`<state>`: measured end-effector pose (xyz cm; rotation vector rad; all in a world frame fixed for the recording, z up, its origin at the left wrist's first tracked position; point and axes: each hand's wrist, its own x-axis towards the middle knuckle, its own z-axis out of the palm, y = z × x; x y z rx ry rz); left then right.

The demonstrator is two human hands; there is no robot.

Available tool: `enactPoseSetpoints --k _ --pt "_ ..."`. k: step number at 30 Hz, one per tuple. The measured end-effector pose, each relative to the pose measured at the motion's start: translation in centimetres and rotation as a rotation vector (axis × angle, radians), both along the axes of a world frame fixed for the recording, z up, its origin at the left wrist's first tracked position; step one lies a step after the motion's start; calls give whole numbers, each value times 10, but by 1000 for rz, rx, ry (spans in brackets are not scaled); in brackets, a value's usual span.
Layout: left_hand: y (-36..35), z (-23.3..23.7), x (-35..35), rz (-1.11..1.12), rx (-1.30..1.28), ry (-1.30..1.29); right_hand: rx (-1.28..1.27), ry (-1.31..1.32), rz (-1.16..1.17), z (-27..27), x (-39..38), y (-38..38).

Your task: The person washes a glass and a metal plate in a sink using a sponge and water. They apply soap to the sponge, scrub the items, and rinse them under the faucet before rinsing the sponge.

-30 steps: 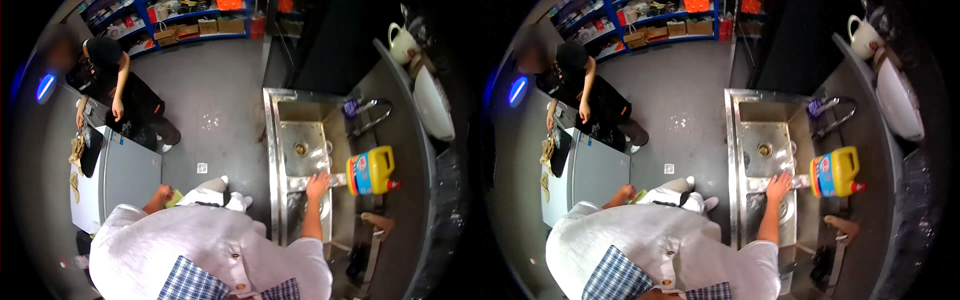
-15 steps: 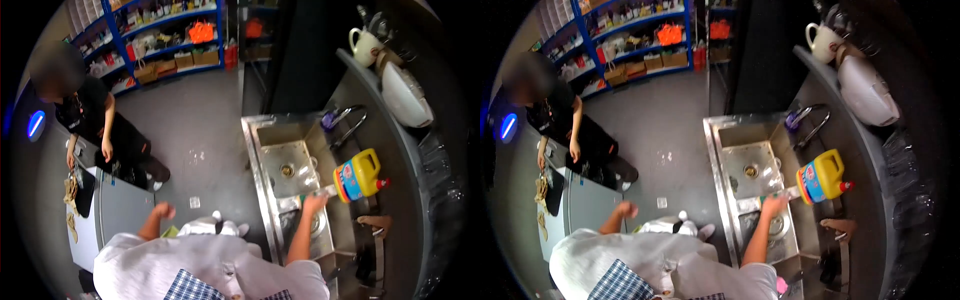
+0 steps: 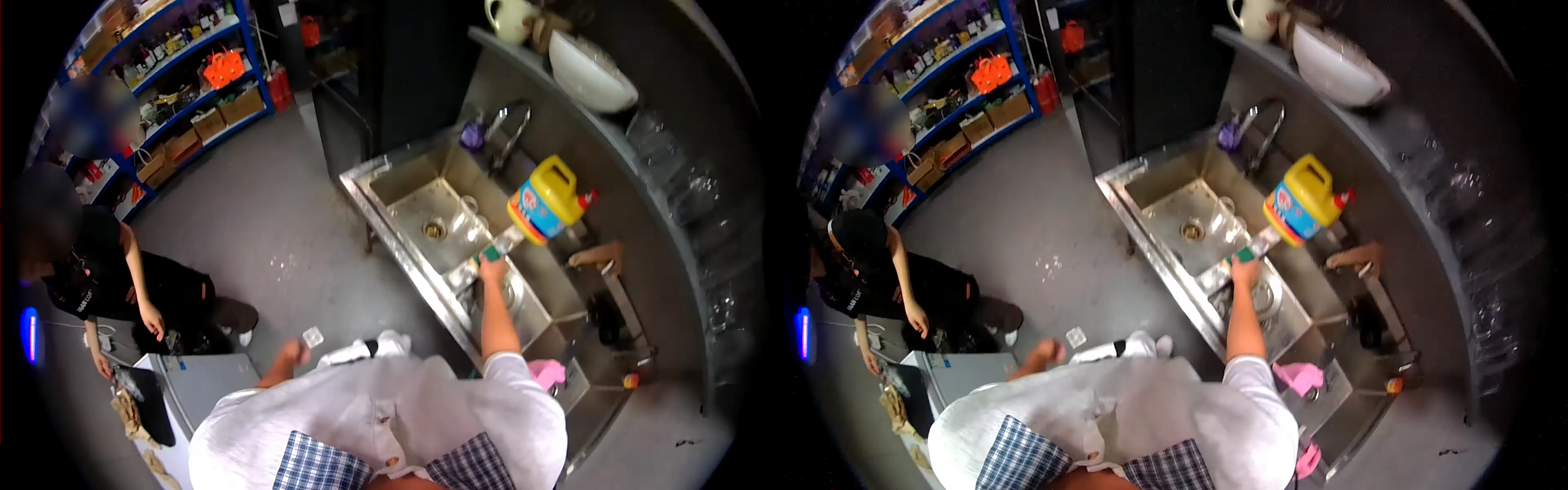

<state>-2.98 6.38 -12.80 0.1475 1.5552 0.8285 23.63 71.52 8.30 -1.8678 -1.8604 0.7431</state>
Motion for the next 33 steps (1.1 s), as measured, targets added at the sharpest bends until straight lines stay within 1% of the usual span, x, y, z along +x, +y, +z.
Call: enactPoseSetpoints --k 1,2,3,4,5,6,7,8,9,10,11,12,13,14,15,16,17,18,19,21,22,23,24,25,26,27,28,29,30,31,32,33 --pt "-35 3 31 8 -148 14 9 70 5 -16 -5 7" --pt "-67 11 51 44 -233 11 -33 59 -2 -6 -11 1" --pt "-87 18 62 119 -290 -16 -37 35 -10 -19 -15 10" --pt "-97 20 67 210 -341 -53 3 26 -21 -12 -18 6" --pt "-103 19 68 269 -349 -76 -81 -99 4 7 -20 -1" --pt "-107 20 68 296 -320 -91 -77 -143 -28 14 -28 11" --pt "-108 13 63 307 -224 -95 -109 -207 -43 4 -28 -1" --pt "-100 3 51 363 -73 -112 -137 -206 -20 -1 -21 -5" --pt "-85 5 38 511 14 -140 -154 -173 2 -3 -32 5" --pt "-59 10 14 647 68 -147 -242 -119 71 14 -34 -1" --pt "-2 27 -32 739 -407 -80 -252 -149 -35 12 -42 -3" --pt "29 43 -70 670 -316 89 -176 -223 40 -27 -34 28" --pt "56 52 -100 601 -225 243 -70 -377 7 -29 -39 25" --pt "74 37 -135 337 -63 526 -119 -421 -92 -4 -48 6" --pt "101 82 -161 -67 -45 677 -104 -418 -62 2 -40 -1" --pt "128 88 -180 172 58 829 -96 -390 -22 2 -49 -3" --pt "162 162 -181 438 61 837 -102 -321 23 16 -55 -13" --pt "178 183 -203 421 186 716 -84 -364 19 18 -58 -24" --pt "180 184 -208 475 169 644 -51 -408 2 22 -60 -20" --pt "226 203 -243 574 205 537 23 -508 -34 20 -60 -20" --pt "238 215 -250 554 153 527 2 -539 -45 31 -64 -23" --pt "232 217 -253 537 88 527 73 -504 -42 26 -61 -22" --pt "226 208 -258 572 42 494 68 -495 -72 31 -70 -24" --pt "217 180 -256 612 0 443 73 -505 -103 34 -69 -23" --pt "192 140 -263 369 -82 622 66 -495 -114 32 -70 -20" --pt "174 128 -252 262 -122 669 68 -491 -131 29 -69 -19" --pt "133 68 -248 41 -214 682 140 -479 -167 18 -70 -17" --pt "100 26 -242 -198 -290 703 58 -444 -186 36 -77 -19" --pt "84 19 -229 -430 -338 722 67 -459 -205 34 -78 -20" --pt "53 27 -215 -373 -398 583 99 -459 -217 13 -72 -13" --pt "38 42 -208 -214 -424 446 77 -477 -226 22 -74 -16" --pt "38 55 -210 -143 -377 392 58 -487 -230 33 -80 -14"
